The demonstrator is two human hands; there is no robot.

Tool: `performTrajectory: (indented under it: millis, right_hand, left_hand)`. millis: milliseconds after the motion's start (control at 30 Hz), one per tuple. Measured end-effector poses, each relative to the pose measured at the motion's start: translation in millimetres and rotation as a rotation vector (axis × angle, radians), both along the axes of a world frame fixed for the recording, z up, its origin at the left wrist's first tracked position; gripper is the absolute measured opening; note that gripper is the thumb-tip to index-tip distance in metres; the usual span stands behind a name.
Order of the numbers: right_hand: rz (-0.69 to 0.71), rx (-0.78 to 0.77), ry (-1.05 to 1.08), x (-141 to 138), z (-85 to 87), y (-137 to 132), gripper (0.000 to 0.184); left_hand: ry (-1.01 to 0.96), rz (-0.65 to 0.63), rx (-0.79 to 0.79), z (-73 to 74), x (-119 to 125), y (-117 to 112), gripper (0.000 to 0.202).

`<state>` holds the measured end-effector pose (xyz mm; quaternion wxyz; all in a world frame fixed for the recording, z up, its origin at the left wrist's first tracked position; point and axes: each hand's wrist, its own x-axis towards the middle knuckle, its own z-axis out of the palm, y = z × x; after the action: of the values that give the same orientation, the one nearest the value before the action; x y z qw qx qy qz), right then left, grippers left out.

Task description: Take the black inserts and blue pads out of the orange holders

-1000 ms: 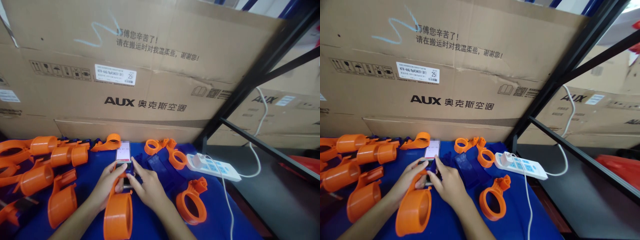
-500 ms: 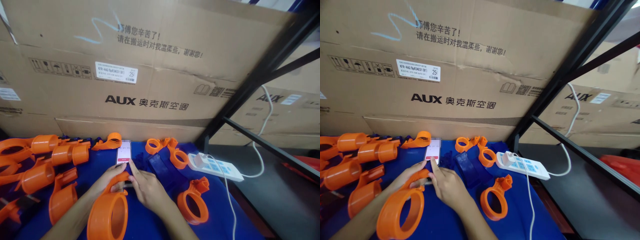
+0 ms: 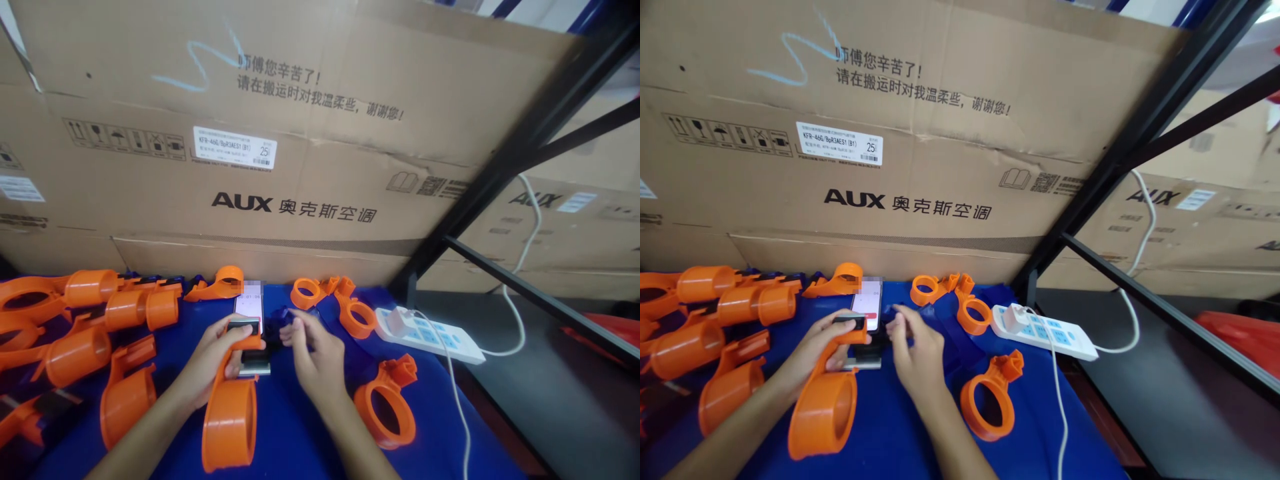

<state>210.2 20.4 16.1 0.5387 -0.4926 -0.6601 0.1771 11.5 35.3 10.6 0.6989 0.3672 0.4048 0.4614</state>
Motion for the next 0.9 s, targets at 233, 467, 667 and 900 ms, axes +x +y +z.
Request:
performTrajectory:
  millis: [233, 467, 667, 900]
  right_hand:
    - [-0.015, -0.354, -0.020, 13.3, -8.3, 21.8, 0.032]
    - [0.064, -0.189, -0.054, 7.1, -3.4, 14.7, 0.028]
    - [0.373, 0.001, -0.276, -1.9, 7.3, 2.5, 0.032]
    - [0.288, 0.002, -0.215, -7.8, -1.0, 3.3, 0.024]
  left_hand:
    - [0.155, 0.096, 0.128, -2.2, -4.5, 1.1, 0.036]
    - [0.170, 0.019, 0.137, -3.2, 3.1, -5.3, 0.035]
    - [0.260, -0.020, 0.201, -7.5, 6.3, -6.0, 0.036]
    - [0.282, -0.001, 0.216, 1.5, -13.5, 5.0, 0.041]
